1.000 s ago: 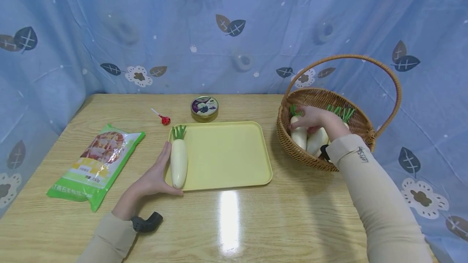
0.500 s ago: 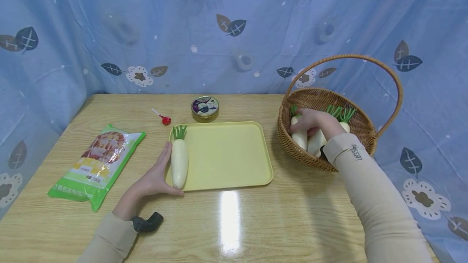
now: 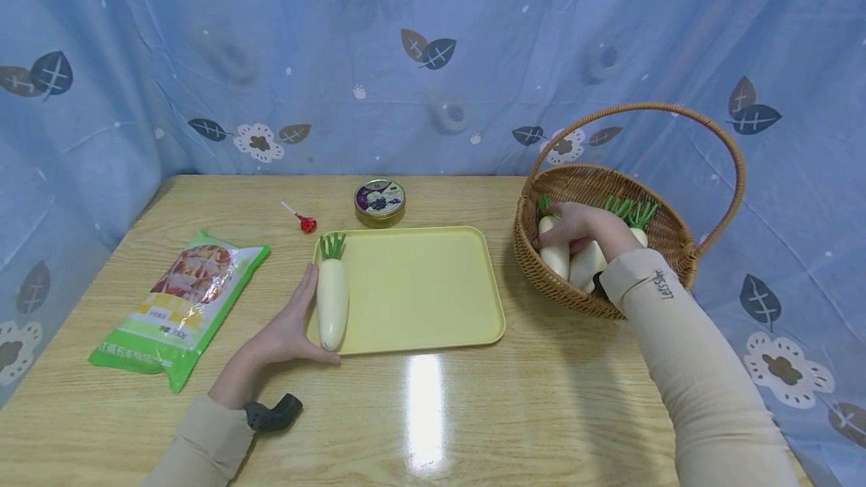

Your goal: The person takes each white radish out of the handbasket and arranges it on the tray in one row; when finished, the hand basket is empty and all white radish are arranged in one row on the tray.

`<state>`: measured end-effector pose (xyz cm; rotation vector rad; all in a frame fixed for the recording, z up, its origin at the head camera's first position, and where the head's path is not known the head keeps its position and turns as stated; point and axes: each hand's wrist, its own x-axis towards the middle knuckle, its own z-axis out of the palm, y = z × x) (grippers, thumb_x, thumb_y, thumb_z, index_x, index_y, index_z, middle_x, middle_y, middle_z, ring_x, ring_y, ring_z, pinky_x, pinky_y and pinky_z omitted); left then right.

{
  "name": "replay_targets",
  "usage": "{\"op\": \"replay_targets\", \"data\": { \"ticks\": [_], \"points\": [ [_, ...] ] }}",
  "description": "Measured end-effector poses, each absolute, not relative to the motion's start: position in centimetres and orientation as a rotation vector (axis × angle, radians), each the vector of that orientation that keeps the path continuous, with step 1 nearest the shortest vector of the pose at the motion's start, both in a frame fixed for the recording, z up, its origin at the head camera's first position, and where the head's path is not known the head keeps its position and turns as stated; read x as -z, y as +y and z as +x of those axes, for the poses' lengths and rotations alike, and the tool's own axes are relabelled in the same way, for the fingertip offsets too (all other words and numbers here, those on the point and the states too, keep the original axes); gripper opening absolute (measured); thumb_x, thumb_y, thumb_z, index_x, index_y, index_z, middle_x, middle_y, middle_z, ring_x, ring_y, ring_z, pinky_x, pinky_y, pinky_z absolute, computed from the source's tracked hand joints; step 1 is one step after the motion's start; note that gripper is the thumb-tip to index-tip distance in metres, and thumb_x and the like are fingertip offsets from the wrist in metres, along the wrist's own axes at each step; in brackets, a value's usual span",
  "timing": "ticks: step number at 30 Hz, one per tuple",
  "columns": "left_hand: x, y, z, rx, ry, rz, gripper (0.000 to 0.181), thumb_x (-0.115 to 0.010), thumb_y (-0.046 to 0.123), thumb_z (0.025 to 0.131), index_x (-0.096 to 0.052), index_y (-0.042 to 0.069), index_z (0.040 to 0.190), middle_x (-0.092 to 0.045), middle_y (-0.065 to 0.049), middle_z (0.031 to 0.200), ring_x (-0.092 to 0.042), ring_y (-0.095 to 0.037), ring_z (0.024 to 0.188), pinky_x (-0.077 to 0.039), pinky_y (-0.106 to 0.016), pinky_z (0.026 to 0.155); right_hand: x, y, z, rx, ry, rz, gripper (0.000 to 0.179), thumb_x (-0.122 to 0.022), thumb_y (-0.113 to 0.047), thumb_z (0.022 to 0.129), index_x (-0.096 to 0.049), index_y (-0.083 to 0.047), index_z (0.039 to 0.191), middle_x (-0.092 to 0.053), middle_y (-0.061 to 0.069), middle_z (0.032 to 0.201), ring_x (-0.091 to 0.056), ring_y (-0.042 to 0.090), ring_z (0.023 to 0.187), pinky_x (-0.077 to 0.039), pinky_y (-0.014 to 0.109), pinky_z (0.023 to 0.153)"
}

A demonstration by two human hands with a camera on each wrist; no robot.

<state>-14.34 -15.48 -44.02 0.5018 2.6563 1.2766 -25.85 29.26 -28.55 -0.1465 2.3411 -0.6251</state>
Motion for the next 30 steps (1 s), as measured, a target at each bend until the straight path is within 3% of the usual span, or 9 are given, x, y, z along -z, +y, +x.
{"op": "replay_targets", "data": {
  "ticks": [16, 30],
  "points": [
    [43.9, -15.5, -14.2, -1.276, 2.654, 0.500, 0.148, -0.088, 0.046, 0.045, 0.013, 0.007, 0.145, 0.017, -0.015, 0.150, 0.008, -0.035, 0.136, -0.008, -0.054, 0.107, 27.9, 29.8, -25.5, 0.655, 2.402, -0.225, 0.088, -0.062, -0.028, 0.087, -0.005, 0.013, 0.140, -0.025, 0.040, 0.129, -0.059, 0.024, 0.084, -0.053, 0.038, 0.070],
    [43.8, -15.3, -14.2, -1.282, 2.654, 0.506, 0.148, -0.088, 0.046, 0.045, 0.013, 0.006, 0.145, 0.016, -0.017, 0.150, 0.007, -0.036, 0.136, -0.008, -0.055, 0.107, 26.0, 30.9, -24.6, 0.713, 2.491, -0.268, 0.081, -0.059, -0.030, 0.089, -0.010, 0.007, 0.142, -0.036, 0.035, 0.128, -0.056, 0.032, 0.097, -0.051, 0.042, 0.078]
  ]
}}
